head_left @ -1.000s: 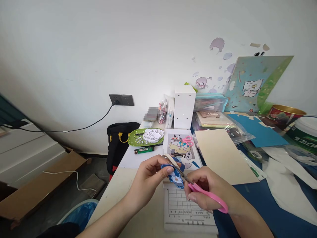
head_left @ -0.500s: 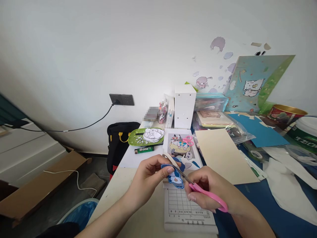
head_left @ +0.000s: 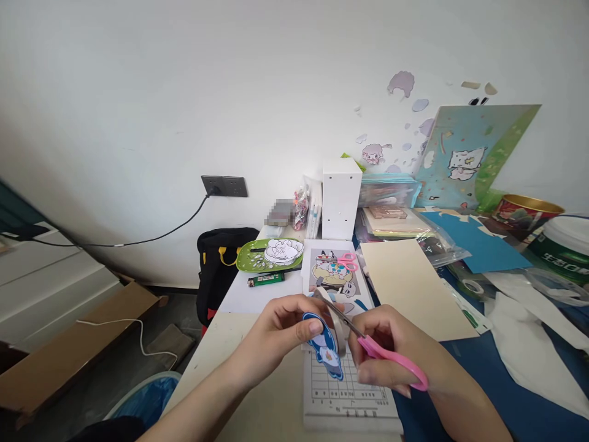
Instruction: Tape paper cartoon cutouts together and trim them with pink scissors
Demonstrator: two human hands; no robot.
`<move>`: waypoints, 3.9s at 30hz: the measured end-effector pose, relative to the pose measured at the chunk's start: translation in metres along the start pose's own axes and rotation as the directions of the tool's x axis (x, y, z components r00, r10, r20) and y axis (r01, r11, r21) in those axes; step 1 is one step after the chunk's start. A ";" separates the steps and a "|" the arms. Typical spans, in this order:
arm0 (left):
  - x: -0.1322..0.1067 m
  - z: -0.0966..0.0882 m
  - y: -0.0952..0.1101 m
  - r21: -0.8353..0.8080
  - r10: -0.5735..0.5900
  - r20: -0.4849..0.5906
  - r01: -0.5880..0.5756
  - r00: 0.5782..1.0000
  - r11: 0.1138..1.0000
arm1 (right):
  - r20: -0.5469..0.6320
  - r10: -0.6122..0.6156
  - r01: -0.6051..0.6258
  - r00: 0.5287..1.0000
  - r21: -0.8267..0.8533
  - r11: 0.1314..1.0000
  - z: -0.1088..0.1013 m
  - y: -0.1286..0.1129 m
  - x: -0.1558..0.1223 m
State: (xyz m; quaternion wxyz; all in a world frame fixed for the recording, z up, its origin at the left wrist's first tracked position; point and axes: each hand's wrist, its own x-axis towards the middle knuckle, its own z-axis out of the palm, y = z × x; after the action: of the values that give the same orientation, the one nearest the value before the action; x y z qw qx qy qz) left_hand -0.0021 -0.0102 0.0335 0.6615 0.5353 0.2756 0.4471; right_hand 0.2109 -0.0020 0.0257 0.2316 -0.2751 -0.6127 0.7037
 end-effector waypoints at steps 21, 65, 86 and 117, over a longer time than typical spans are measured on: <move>0.000 0.003 0.000 0.023 -0.147 0.014 0.147 0.989 0.989 | -0.674 -0.329 -0.338 0.661 -0.660 0.671 -0.010 0.007 0.020; 0.003 -0.006 0.006 -0.636 -0.100 -0.091 0.019 0.991 0.771 | -0.004 -0.900 -0.026 0.436 -1.000 -0.009 0.031 0.018 0.043; -0.002 -0.003 -0.023 0.126 0.017 -0.025 -0.014 1.000 0.992 | -0.489 -0.535 0.167 0.689 -0.612 0.773 0.041 0.023 0.038; 0.016 -0.013 -0.025 0.260 -0.095 -0.193 0.144 0.977 0.955 | -0.546 -0.551 0.337 0.631 -0.447 0.829 0.004 0.018 0.034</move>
State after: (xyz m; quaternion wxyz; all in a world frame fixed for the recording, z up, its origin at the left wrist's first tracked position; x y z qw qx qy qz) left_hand 0.0015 0.0093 0.0075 0.5800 0.5612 0.4247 0.4102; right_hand 0.1830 0.0152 0.0049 0.5539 -0.3734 -0.6406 0.3787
